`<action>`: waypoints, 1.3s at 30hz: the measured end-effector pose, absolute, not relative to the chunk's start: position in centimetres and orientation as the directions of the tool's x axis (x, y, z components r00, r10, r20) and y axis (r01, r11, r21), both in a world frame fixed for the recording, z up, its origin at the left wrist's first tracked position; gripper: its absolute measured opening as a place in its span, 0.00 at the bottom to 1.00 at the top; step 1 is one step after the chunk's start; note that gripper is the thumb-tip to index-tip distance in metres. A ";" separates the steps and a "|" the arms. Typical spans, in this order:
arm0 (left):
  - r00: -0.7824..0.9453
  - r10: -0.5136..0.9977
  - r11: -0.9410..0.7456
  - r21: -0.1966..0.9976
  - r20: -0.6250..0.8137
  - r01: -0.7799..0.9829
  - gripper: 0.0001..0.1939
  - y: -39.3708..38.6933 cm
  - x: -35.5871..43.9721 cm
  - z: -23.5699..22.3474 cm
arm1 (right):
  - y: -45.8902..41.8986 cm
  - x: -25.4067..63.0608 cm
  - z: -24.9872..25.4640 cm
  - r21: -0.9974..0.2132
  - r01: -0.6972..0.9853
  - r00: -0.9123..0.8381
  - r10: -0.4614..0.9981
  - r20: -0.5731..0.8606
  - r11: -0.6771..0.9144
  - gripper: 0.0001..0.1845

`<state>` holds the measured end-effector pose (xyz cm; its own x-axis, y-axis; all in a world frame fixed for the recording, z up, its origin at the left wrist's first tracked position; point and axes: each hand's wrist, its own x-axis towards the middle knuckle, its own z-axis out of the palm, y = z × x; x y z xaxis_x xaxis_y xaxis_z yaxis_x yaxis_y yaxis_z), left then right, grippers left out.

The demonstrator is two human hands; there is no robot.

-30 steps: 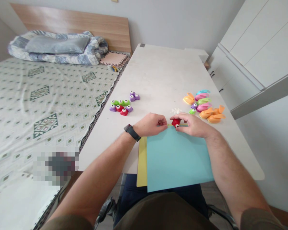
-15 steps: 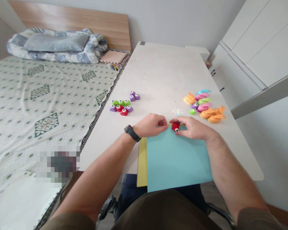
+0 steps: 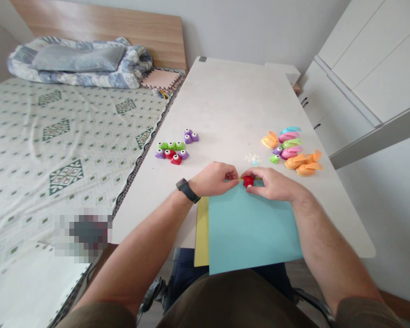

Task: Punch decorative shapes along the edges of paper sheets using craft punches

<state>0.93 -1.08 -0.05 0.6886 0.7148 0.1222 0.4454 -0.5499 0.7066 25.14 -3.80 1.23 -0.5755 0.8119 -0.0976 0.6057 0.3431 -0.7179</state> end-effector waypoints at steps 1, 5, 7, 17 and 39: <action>0.690 0.713 -0.551 0.708 0.123 0.442 0.08 -1.1 0.9 0.0 | -3.8 25.1 1.3 -0.713 0.609 -0.578 0.810 -0.098 0.348 0.19; 0.690 0.713 -0.550 0.709 0.123 0.441 0.08 -1.0 0.9 -0.1 | -3.8 25.1 1.5 -0.706 0.609 -0.583 0.808 -0.090 0.361 0.16; 0.690 0.715 -0.546 0.709 0.117 0.446 0.08 -1.0 0.9 -0.1 | -3.8 25.1 1.6 -0.709 0.608 -0.583 0.807 -0.093 0.358 0.16; 0.682 0.721 -0.547 0.704 0.120 0.454 0.08 -1.0 0.9 -0.1 | -3.9 24.7 1.1 -0.680 0.645 -0.546 0.833 -0.091 0.349 0.12; 0.687 0.719 -0.546 0.697 0.105 0.465 0.12 -1.4 0.9 0.6 | -3.9 24.3 0.5 -0.653 0.655 -0.543 0.838 -0.057 0.380 0.10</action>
<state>0.86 -1.38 0.55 0.6872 0.7189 0.1051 0.4650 -0.5464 0.6966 24.35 -3.94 0.47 -0.5427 0.8380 -0.0570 0.6552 0.3799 -0.6530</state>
